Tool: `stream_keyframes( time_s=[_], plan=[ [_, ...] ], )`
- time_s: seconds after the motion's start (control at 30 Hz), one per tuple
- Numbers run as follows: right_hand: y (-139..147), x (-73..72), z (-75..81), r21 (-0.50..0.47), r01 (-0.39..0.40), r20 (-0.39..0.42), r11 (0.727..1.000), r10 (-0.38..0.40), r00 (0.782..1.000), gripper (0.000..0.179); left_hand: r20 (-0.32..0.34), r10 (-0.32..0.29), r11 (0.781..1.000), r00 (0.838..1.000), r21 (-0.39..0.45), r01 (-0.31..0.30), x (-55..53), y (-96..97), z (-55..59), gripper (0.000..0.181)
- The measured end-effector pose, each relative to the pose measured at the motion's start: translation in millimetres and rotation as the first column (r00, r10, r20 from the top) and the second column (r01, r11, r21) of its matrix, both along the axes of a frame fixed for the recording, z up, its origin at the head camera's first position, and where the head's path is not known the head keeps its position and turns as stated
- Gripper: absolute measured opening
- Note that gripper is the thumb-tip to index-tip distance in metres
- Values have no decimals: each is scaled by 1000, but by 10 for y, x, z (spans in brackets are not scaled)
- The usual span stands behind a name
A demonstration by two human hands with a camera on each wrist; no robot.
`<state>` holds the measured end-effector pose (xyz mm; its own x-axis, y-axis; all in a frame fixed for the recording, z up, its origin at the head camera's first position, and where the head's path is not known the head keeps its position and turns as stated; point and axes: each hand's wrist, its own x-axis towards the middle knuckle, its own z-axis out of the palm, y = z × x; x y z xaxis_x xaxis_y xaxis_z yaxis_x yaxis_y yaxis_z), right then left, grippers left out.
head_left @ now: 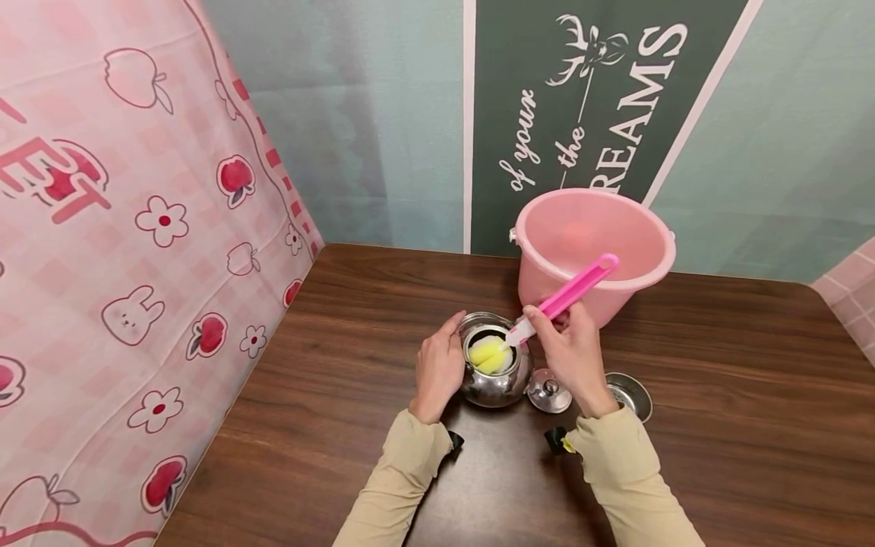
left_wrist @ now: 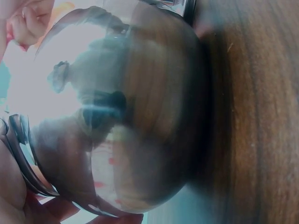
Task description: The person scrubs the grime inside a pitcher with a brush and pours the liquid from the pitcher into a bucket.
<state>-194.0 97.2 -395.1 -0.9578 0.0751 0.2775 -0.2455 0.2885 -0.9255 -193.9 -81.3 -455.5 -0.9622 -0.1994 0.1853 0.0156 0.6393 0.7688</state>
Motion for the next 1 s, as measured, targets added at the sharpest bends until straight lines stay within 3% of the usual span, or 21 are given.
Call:
stream_keyframes(
  time_s=[0.17,0.33,0.53,0.8,0.9,1.0],
  plan=[
    [-5,-3,131,134,-139,-23,981,143,989,21,6,10,1000,1000,-9,-10,0,9,9,39],
    [-43,-31,254,271,-234,-64,934,260,963,15,18,9,1000,1000,-7,-9,-2,5,6,39],
    [-116,-43,426,465,-324,-33,824,382,923,18,30,1,1000,1000,4,-1,-3,7,5,39],
    [-226,7,585,660,-357,-61,661,521,851,22,37,-24,1000,999,-1,24,-2,-9,20,39],
    [-254,22,604,691,-370,-63,621,561,825,22,42,-31,999,999,-13,31,-3,-17,27,40],
    [-282,29,604,709,-372,-72,600,586,807,17,46,-40,999,998,-25,41,-1,-21,38,41]
  ],
)
